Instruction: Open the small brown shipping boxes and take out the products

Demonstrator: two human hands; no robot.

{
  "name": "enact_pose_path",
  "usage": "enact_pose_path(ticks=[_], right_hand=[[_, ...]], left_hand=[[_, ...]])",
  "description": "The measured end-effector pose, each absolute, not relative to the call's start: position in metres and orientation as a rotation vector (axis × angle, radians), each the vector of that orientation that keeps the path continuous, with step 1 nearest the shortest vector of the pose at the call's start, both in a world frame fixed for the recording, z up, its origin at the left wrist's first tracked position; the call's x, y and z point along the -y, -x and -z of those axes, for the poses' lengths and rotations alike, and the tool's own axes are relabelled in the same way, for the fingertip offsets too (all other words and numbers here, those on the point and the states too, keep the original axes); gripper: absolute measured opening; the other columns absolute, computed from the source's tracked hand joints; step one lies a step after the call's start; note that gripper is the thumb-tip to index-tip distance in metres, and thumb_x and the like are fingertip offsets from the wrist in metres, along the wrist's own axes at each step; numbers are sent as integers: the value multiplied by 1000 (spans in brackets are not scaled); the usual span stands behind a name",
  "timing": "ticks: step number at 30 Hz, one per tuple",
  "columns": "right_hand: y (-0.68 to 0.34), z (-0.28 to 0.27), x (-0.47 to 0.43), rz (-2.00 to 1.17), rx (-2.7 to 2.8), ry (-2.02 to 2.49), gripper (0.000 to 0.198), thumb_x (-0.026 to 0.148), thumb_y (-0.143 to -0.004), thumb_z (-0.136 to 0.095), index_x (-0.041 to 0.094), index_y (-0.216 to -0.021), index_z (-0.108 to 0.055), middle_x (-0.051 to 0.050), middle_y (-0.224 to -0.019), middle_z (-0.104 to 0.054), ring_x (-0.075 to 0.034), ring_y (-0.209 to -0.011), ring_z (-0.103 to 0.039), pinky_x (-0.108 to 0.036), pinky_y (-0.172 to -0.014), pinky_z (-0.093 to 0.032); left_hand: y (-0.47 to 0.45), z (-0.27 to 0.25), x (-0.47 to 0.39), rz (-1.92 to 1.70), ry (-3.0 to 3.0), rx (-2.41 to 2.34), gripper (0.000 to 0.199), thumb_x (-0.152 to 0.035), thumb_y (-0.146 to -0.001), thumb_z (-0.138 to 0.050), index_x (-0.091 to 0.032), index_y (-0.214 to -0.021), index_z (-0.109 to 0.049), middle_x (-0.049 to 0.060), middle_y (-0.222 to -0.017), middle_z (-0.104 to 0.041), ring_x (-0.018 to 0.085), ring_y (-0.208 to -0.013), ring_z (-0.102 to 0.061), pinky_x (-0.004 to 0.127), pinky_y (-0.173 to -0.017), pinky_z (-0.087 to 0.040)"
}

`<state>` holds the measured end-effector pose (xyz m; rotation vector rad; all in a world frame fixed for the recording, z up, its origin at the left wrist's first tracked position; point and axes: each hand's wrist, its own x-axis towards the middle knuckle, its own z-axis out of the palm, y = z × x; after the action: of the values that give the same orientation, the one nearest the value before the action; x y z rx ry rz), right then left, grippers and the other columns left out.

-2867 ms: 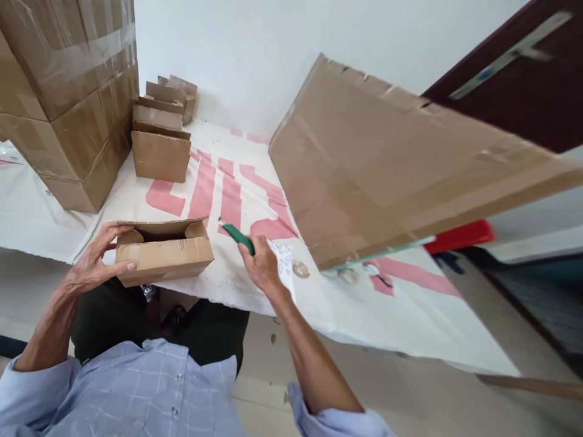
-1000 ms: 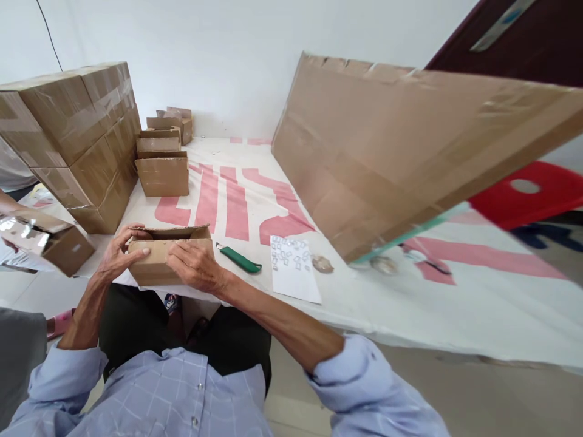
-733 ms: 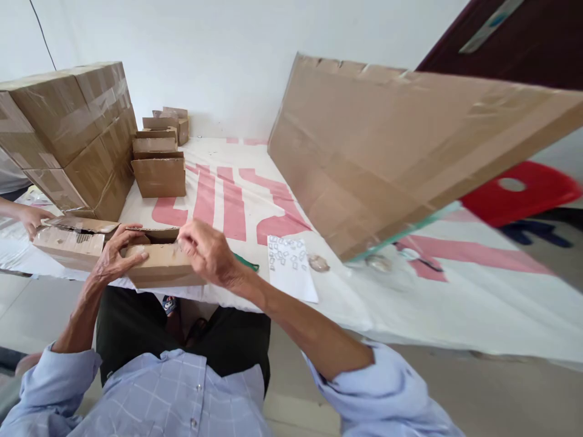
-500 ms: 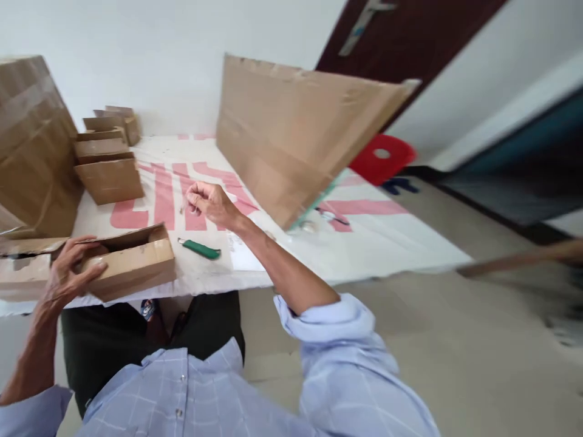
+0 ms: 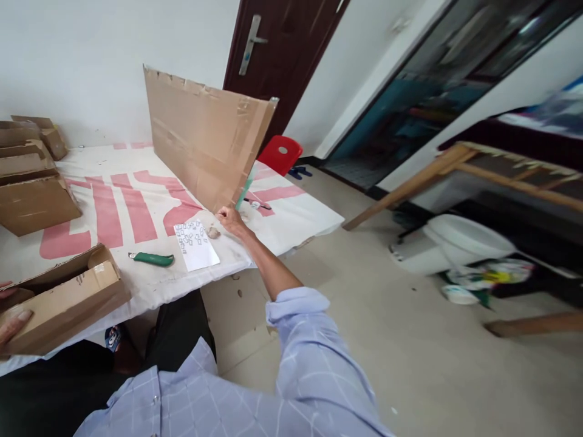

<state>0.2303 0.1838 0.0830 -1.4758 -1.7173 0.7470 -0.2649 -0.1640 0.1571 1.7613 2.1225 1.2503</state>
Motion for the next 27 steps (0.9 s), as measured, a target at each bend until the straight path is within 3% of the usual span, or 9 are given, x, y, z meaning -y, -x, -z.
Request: enact_pose_path(ticks=[3, 5, 11, 19, 25, 27], right_hand=[[-239, -61, -192, -680, 1736, 1536, 23, 31, -81, -65, 25, -66, -50, 5, -60, -53, -15, -67, -48, -27, -65, -39], [-242, -50, -197, -657, 1764, 1562, 19, 29, -81, -65, 24, -67, -52, 3, -63, -58, -16, -70, -51, -27, -68, -41], [-241, -31, -207, -629, 1880, 1629, 11, 23, -79, -68, 22, -71, -60, 0, -72, -68, -17, -75, -58, -28, -73, -44], [-234, -16, -213, -560, 1974, 1743, 11, 26, -84, -73, 20, -86, -64, -1, -84, -71, -17, -82, -61, -27, -75, -46], [-230, -16, -208, -420, 2024, 1818, 35, 30, -89, -72, 21, -122, -63, -5, -106, -73, -21, -93, -63, -30, -82, -47], [-228, -17, -202, -359, 2068, 1801, 35, 30, -92, -70, 21, -126, -63, -7, -115, -73, -22, -100, -64, -31, -86, -47]], left_hand=[[276, -149, 160, -1307, -1814, -2167, 40, -64, -80, -76, -40, -112, -78, 1, -135, -71, 44, -131, -66, 73, -121, -47], [286, -143, 159, -1274, -1848, -2190, 44, -65, -80, -77, -32, -110, -77, 7, -134, -72, 45, -129, -67, 73, -119, -50], [297, -134, 158, -1259, -1912, -2196, 39, -62, -83, -77, -40, -115, -76, 3, -140, -70, 44, -136, -65, 72, -122, -47], [287, -138, 159, -1275, -1882, -2190, 36, -60, -85, -77, -62, -121, -73, -8, -142, -68, 42, -140, -63, 73, -125, -45], [272, -149, 160, -1304, -1821, -2201, 29, -61, -85, -75, -52, -112, -77, -4, -133, -71, 42, -135, -65, 71, -125, -46], [272, -149, 160, -1300, -1830, -2194, 29, -60, -85, -75, -48, -111, -76, -3, -135, -71, 41, -134, -66, 69, -124, -48]])
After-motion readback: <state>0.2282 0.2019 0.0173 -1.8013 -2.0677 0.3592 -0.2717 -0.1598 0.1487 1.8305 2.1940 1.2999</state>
